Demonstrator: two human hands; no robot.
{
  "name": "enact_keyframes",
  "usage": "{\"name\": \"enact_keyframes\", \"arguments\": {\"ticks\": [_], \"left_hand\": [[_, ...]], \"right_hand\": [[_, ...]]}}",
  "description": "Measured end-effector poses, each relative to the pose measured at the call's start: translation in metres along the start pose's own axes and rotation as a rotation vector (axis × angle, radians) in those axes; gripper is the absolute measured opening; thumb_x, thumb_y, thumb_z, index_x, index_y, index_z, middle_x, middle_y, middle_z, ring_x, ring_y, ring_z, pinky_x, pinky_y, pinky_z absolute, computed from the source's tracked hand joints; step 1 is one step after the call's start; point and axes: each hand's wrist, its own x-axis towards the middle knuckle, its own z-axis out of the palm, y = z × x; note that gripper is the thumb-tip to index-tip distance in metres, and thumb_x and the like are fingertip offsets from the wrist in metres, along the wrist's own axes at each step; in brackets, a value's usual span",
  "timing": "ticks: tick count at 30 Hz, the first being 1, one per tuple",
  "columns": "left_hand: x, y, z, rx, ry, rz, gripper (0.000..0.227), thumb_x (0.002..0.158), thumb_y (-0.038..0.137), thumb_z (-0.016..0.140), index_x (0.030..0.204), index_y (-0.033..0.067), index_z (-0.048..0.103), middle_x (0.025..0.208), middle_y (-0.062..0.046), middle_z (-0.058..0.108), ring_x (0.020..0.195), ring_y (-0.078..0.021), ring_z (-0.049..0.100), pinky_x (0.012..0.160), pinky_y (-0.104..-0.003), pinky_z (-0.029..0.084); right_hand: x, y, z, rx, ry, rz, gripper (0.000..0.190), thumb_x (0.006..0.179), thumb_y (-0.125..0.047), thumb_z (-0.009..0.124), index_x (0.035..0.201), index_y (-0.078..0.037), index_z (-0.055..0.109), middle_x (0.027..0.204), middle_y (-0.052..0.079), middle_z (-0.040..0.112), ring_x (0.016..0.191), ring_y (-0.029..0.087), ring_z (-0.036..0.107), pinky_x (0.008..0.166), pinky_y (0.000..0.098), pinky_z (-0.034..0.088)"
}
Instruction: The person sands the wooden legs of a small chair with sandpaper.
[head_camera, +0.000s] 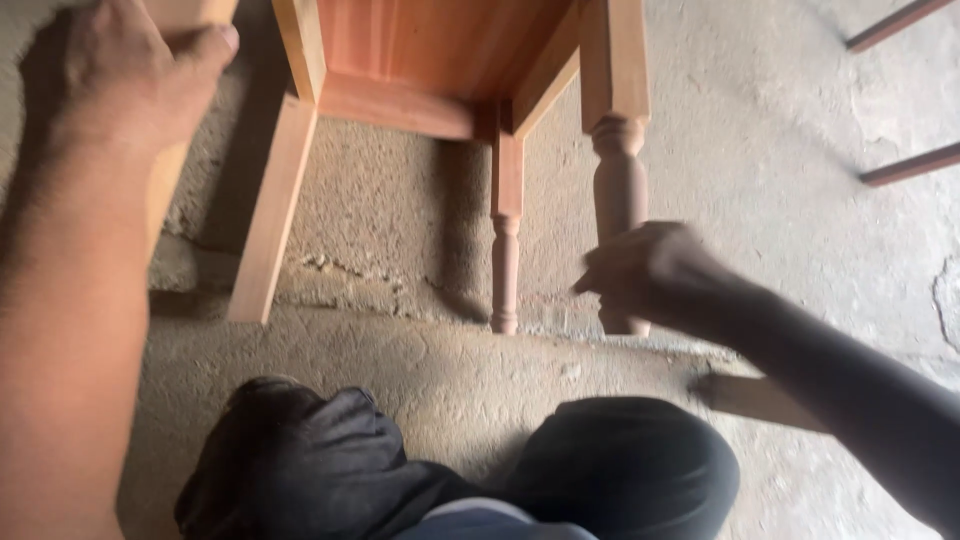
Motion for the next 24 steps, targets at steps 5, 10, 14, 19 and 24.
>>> {"name": "enact_keyframes", "arguments": {"ticks": [5, 10, 14, 19, 24], "left_hand": [[-0.011, 0.014, -0.005, 0.042, -0.050, -0.032, 0.063, 0.113, 0.057, 0.049, 0.149, 0.0048, 0.046, 0.140, -0.028, 0.054, 0.129, -0.0430, 0.058, 0.102, -0.059, 0.050], [0.002, -0.009, 0.007, 0.072, 0.068, 0.051, 0.070, 0.112, 0.051, 0.065, 0.150, -0.0020, 0.039, 0.138, -0.033, 0.050, 0.122, -0.0468, 0.056, 0.091, -0.058, 0.051], [0.003, -0.006, 0.004, 0.045, 0.109, 0.125, 0.074, 0.110, 0.048, 0.069, 0.150, -0.0056, 0.038, 0.136, -0.034, 0.051, 0.122, -0.0473, 0.057, 0.093, -0.057, 0.051], [-0.006, 0.001, 0.004, 0.012, 0.040, -0.053, 0.073, 0.104, 0.055, 0.064, 0.145, -0.0027, 0.044, 0.137, -0.031, 0.055, 0.121, -0.0460, 0.060, 0.099, -0.055, 0.051], [0.009, -0.016, 0.003, 0.116, 0.194, 0.203, 0.079, 0.105, 0.050, 0.068, 0.139, -0.0164, 0.040, 0.127, -0.042, 0.054, 0.114, -0.0563, 0.058, 0.092, -0.060, 0.051]], "right_hand": [[-0.041, 0.035, -0.028, 0.117, 0.235, -0.184, 0.016, 0.080, -0.023, 0.080, 0.075, -0.009, 0.074, 0.064, 0.002, 0.073, 0.060, 0.012, 0.073, 0.055, 0.0285, 0.060], [0.000, 0.002, 0.016, -0.068, 0.313, -0.580, 0.023, 0.091, -0.023, 0.080, 0.077, -0.009, 0.070, 0.063, 0.003, 0.068, 0.058, 0.013, 0.070, 0.054, 0.0280, 0.059], [-0.009, 0.005, 0.006, -0.081, 0.275, -0.552, 0.025, 0.087, -0.027, 0.079, 0.075, -0.008, 0.067, 0.065, 0.003, 0.068, 0.060, 0.013, 0.071, 0.057, 0.0296, 0.060], [-0.007, 0.009, 0.025, 0.004, 0.546, -0.711, 0.019, 0.094, -0.017, 0.078, 0.081, -0.008, 0.067, 0.076, 0.001, 0.072, 0.067, 0.013, 0.071, 0.064, 0.0282, 0.061], [-0.021, 0.032, 0.039, 0.227, 0.435, -0.560, 0.021, 0.093, -0.021, 0.079, 0.075, -0.013, 0.070, 0.070, -0.002, 0.069, 0.060, 0.011, 0.066, 0.055, 0.0287, 0.051]]}}
